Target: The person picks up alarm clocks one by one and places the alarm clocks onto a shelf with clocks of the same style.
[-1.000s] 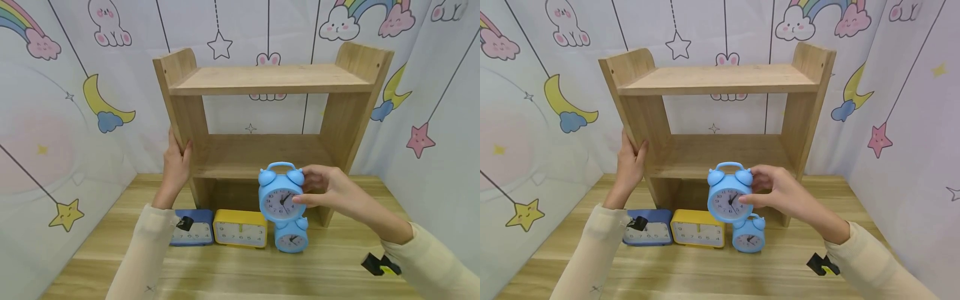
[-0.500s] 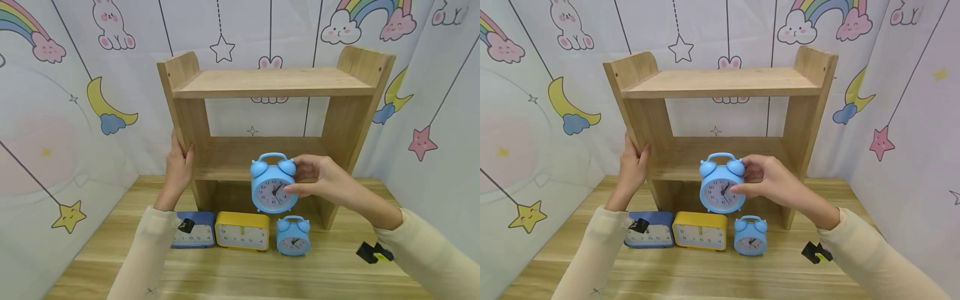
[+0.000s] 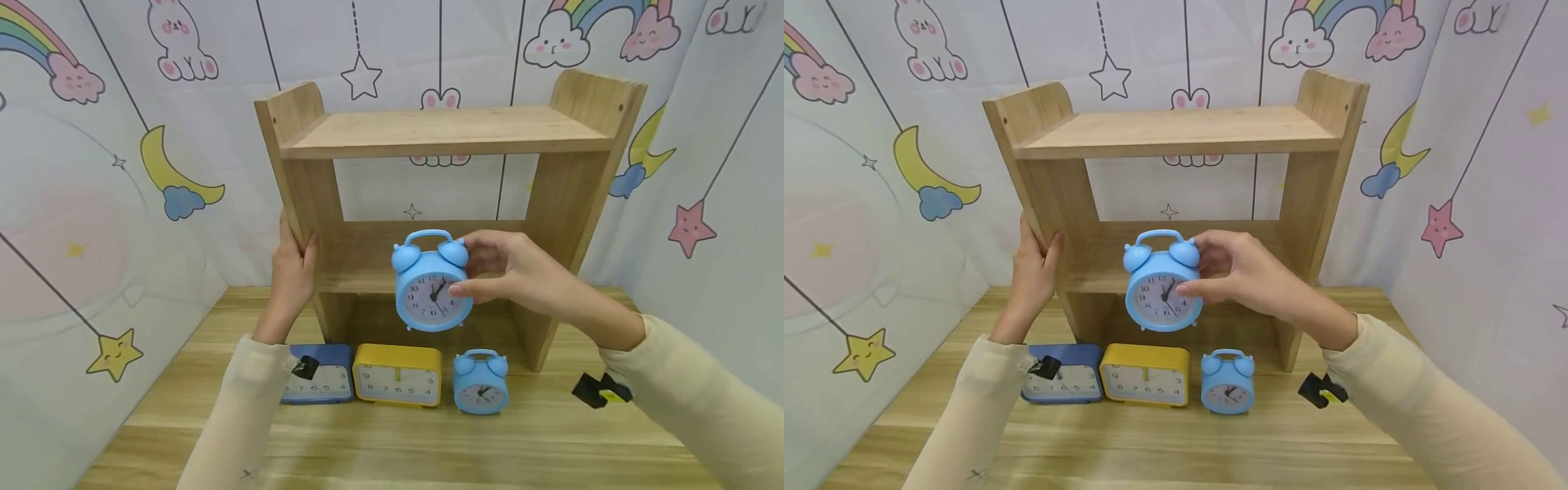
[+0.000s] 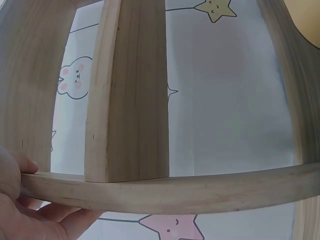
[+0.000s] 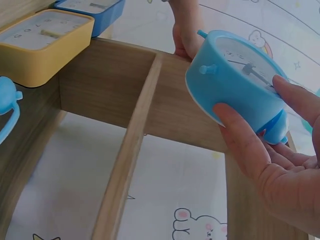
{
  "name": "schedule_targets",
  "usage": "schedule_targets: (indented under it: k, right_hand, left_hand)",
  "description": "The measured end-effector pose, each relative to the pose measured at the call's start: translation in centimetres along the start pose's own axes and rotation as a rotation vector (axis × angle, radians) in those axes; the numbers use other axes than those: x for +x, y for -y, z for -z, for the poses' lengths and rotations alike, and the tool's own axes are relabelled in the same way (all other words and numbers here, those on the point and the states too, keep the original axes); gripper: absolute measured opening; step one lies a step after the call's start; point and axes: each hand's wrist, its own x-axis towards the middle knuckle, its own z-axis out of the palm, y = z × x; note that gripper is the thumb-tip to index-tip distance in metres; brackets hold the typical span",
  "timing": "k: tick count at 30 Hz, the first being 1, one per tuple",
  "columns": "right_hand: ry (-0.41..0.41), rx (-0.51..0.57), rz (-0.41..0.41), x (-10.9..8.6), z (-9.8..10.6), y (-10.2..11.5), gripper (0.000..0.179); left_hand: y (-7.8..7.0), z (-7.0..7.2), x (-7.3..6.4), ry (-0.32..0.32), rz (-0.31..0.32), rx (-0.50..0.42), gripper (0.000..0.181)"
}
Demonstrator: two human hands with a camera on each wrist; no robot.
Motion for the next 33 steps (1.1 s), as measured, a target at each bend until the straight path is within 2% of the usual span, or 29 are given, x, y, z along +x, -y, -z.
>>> schedule_targets:
  k: [7,11,16,26,33]
  right_hand:
    - [0.005,-0.049,0.001,1.1,0.2,1.8,0.053]
    - [0.007,-0.073,0.035,1.7,0.4,3.0,0.052]
    - [-0.022,-0.123,0.048,2.4,0.6,4.4,0.054]
    - [-0.055,-0.067,0.068,3.6,1.2,6.2,0.050]
    - [-0.072,-0.074,0.079,4.3,1.7,7.5,0.049]
  left_hand:
    - [0.1,-0.1,0.1,-0.011,-0.014,0.002,0.059]
    - [0.1,-0.2,0.2,-0.018,-0.024,-0.001,0.059]
    - [0.1,-0.1,0.1,-0.017,-0.017,-0.007,0.060]
    - [0.1,0.0,-0.1,-0.024,-0.012,-0.002,0.061]
    - [0.1,-0.1,-0.1,-0.026,-0.008,0.007,0.061]
